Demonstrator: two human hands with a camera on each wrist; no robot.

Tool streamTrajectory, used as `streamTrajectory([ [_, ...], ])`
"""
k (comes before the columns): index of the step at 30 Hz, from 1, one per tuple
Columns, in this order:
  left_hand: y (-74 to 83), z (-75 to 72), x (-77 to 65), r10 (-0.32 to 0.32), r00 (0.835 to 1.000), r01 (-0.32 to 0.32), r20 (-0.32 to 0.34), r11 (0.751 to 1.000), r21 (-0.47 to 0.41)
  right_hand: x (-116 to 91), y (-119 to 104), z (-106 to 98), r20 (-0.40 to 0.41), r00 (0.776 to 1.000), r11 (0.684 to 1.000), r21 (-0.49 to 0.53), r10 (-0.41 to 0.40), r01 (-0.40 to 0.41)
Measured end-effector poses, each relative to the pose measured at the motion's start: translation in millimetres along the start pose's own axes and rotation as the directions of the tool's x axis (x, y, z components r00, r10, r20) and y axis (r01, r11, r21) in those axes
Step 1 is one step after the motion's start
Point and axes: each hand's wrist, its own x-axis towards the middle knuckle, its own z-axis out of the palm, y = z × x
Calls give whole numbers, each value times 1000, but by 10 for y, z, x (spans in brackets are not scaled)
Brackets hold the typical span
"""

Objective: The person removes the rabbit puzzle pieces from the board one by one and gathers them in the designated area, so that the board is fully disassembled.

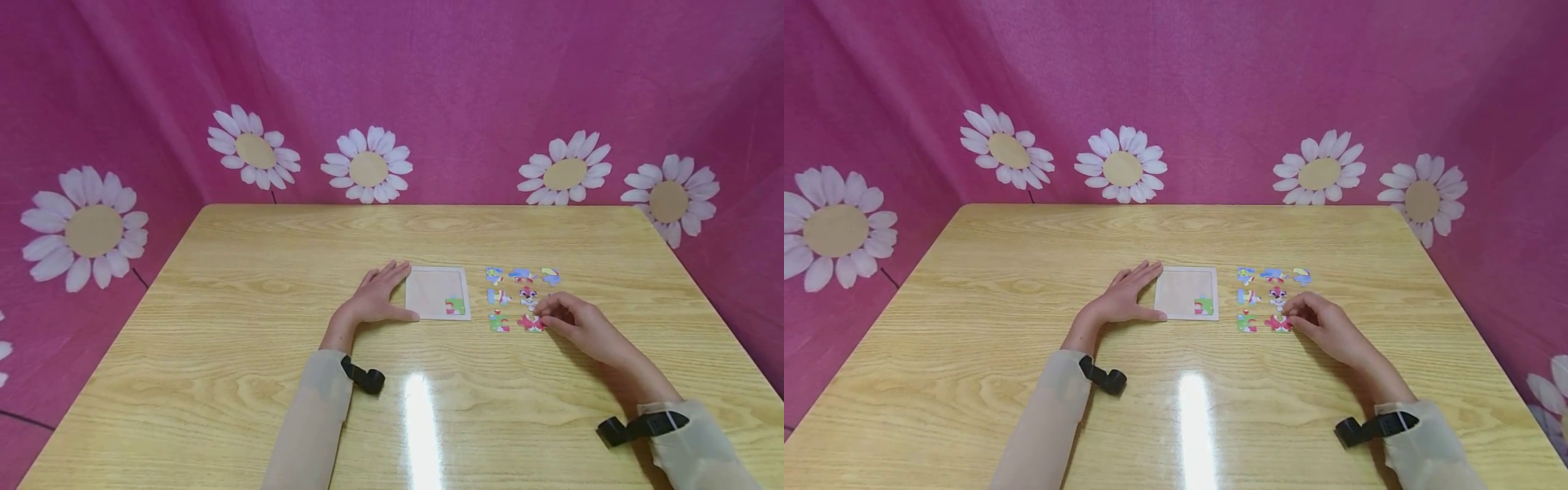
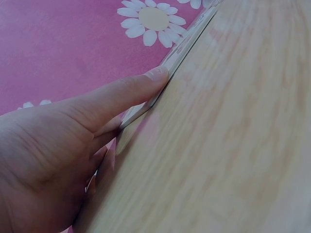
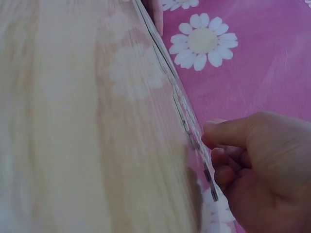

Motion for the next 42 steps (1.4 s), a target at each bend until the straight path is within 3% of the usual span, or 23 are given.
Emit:
streamTrajectory([
  [10, -8, 12, 5, -11, 1000, 11, 0, 1000, 9, 307, -204, 262, 42, 999, 996, 89, -31, 27],
  [23, -24, 35, 12, 6, 1000, -6, -9, 1000, 19, 741, -505, 615, 158, 985, 997, 41, -65, 59],
  [33, 14, 27, 10, 2, 1000, -2, -10, 1000, 12, 846, -528, 665, 238, 971, 999, 43, -29, 19],
  [42, 8, 9, -6, -10, 1000, 10, -16, 1000, 12, 865, -531, 706, 220, 975, 997, 70, -35, 20],
])
